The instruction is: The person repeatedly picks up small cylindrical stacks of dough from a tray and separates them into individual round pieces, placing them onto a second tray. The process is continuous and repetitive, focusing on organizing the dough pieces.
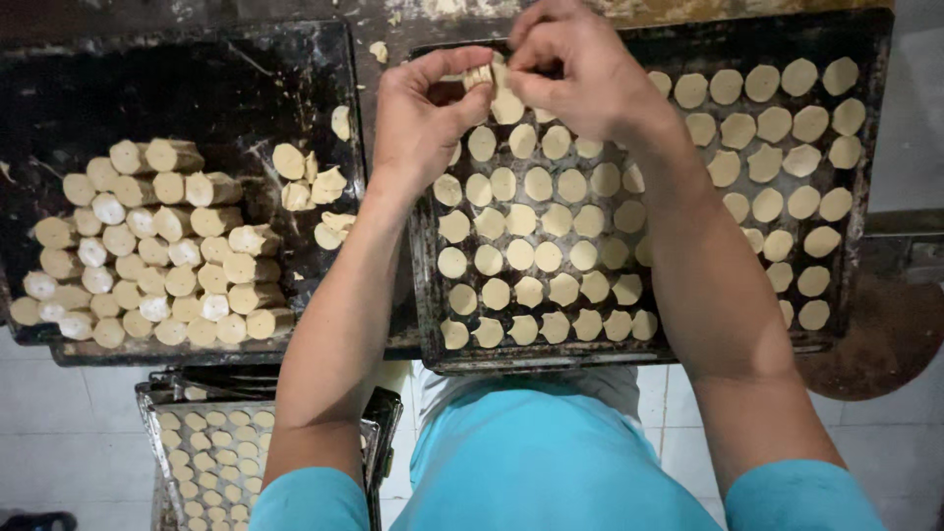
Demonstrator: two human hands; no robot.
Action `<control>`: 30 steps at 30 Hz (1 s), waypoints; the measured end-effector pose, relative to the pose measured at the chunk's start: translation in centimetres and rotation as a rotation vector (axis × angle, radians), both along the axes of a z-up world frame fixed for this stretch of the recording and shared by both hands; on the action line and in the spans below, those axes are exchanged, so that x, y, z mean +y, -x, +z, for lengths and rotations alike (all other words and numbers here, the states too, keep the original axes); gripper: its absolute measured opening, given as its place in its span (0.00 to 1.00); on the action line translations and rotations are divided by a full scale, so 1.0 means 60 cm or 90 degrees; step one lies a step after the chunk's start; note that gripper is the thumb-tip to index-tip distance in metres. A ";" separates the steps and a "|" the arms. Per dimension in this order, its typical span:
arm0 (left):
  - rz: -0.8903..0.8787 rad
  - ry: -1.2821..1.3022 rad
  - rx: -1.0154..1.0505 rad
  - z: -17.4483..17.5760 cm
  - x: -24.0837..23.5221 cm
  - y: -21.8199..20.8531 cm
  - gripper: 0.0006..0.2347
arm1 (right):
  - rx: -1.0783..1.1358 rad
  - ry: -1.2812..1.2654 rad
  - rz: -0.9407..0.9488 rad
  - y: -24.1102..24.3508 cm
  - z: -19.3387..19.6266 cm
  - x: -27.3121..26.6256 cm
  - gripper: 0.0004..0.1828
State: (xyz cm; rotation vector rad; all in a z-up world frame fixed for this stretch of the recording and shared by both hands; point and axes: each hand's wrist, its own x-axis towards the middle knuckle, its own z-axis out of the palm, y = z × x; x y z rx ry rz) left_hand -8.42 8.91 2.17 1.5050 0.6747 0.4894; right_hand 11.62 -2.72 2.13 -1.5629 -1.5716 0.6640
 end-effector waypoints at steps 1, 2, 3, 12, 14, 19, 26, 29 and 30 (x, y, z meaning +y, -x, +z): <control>-0.004 0.003 -0.005 -0.001 0.001 -0.003 0.14 | -0.064 -0.018 -0.044 -0.007 -0.003 -0.002 0.06; -0.006 0.002 -0.039 -0.003 -0.002 -0.006 0.14 | -0.127 -0.034 -0.087 -0.012 -0.005 -0.007 0.07; -0.009 0.001 -0.074 -0.005 -0.004 -0.009 0.14 | -0.190 -0.051 -0.129 -0.015 -0.007 -0.012 0.07; -0.027 0.019 -0.055 -0.011 -0.021 -0.045 0.11 | 0.034 -0.038 -0.030 -0.031 0.005 -0.033 0.06; -0.032 0.025 -0.062 -0.015 -0.026 -0.052 0.11 | 0.016 -0.055 -0.029 -0.035 -0.001 -0.040 0.06; -0.030 0.012 -0.023 -0.017 -0.036 -0.069 0.12 | -0.087 0.014 -0.132 -0.056 -0.006 -0.059 0.11; -0.085 0.046 -0.100 -0.027 -0.050 -0.103 0.13 | -0.033 -0.108 -0.025 -0.077 0.000 -0.087 0.08; -0.081 0.059 -0.058 -0.028 -0.059 -0.113 0.13 | -0.005 -0.085 -0.056 -0.085 -0.007 -0.091 0.08; -0.080 0.054 -0.046 -0.026 -0.059 -0.117 0.13 | 0.003 -0.063 -0.088 -0.088 -0.006 -0.089 0.09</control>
